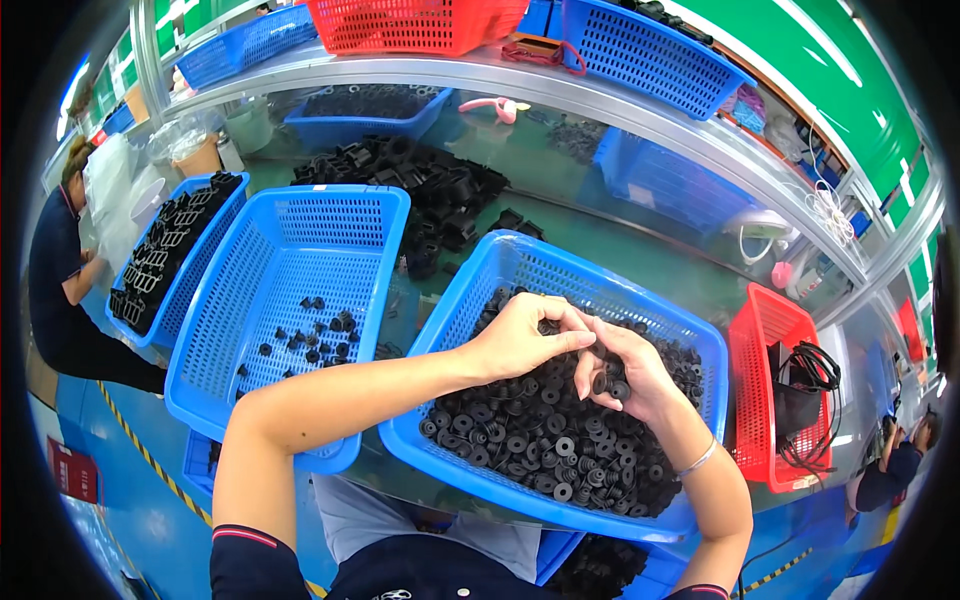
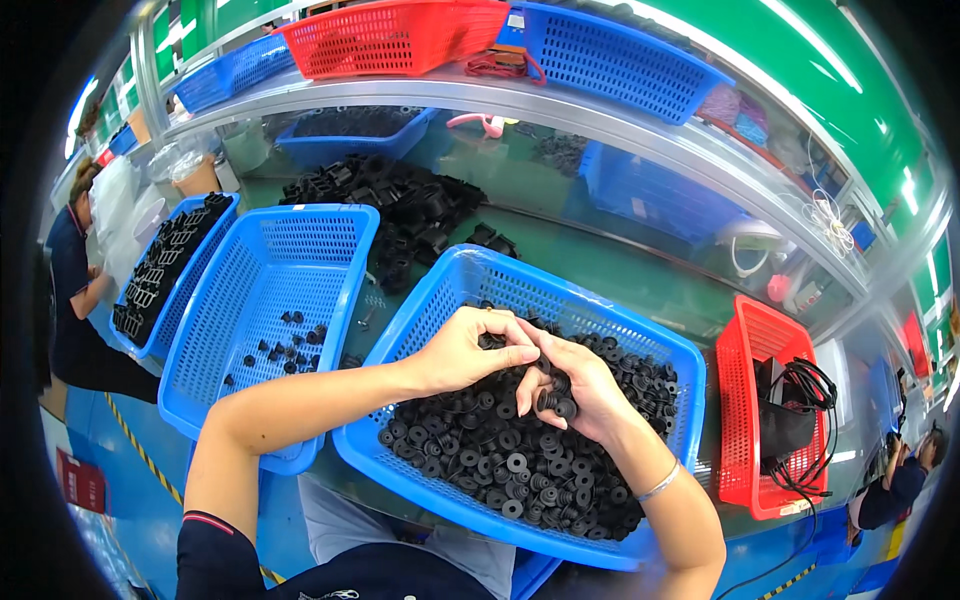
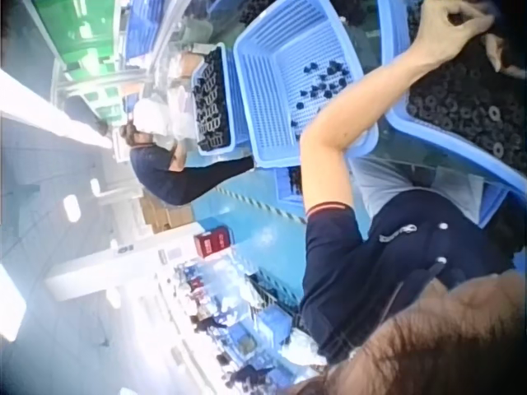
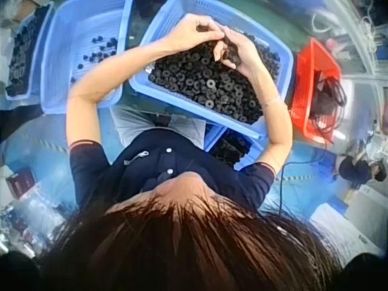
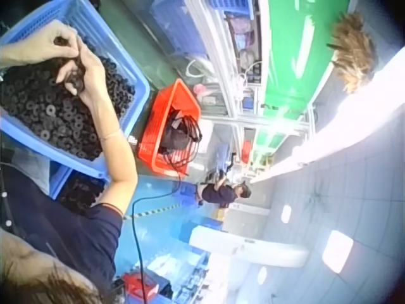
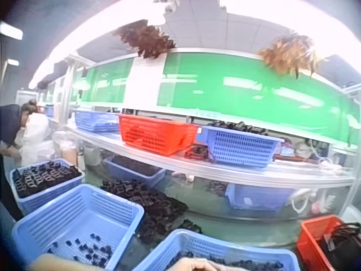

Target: Inspecting and sorting small black washers from a plastic bin on a factory assembly line.

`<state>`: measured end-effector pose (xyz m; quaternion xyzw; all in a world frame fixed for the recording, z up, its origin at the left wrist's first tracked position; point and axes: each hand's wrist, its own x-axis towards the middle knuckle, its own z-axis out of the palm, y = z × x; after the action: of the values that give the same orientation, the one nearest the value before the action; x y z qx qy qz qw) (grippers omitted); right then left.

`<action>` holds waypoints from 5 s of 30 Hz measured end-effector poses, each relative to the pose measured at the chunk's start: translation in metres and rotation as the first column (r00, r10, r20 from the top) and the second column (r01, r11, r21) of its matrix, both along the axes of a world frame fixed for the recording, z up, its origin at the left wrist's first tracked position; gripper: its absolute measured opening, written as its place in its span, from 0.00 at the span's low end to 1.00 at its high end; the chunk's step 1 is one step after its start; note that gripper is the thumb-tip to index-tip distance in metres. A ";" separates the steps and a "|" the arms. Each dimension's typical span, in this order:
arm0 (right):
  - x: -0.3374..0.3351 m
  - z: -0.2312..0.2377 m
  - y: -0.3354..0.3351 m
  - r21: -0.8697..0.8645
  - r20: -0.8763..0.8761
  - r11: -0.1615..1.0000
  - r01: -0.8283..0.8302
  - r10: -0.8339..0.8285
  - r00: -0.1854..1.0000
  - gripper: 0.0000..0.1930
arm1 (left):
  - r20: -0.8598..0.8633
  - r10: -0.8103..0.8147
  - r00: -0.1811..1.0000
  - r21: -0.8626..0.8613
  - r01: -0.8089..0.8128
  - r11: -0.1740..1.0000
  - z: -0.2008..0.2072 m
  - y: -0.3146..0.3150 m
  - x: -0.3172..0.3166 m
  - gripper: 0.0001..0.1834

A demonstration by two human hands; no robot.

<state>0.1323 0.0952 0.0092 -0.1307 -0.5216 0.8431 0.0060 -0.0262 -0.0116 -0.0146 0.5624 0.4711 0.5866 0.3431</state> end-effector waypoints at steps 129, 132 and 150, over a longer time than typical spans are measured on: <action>-0.005 0.005 -0.005 0.839 -0.392 0.355 0.413 -0.134 0.910 0.08 | 0.943 0.073 0.324 -0.247 0.536 0.807 0.003 0.005 0.014 0.36; 0.002 0.001 0.006 0.634 -0.274 0.653 0.413 -0.310 0.910 0.07 | 0.937 0.085 0.338 -0.272 0.557 0.785 0.007 0.007 0.014 0.36; 0.007 -0.002 0.033 0.994 -0.101 0.009 0.109 -0.317 0.943 0.25 | 0.812 0.139 0.567 -0.497 0.546 0.675 0.000 0.008 0.010 0.22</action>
<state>0.1397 0.1286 0.0072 -0.2303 -0.9288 0.2261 0.1819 -0.0167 -0.0031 -0.0144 0.1150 0.3753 0.4961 0.7745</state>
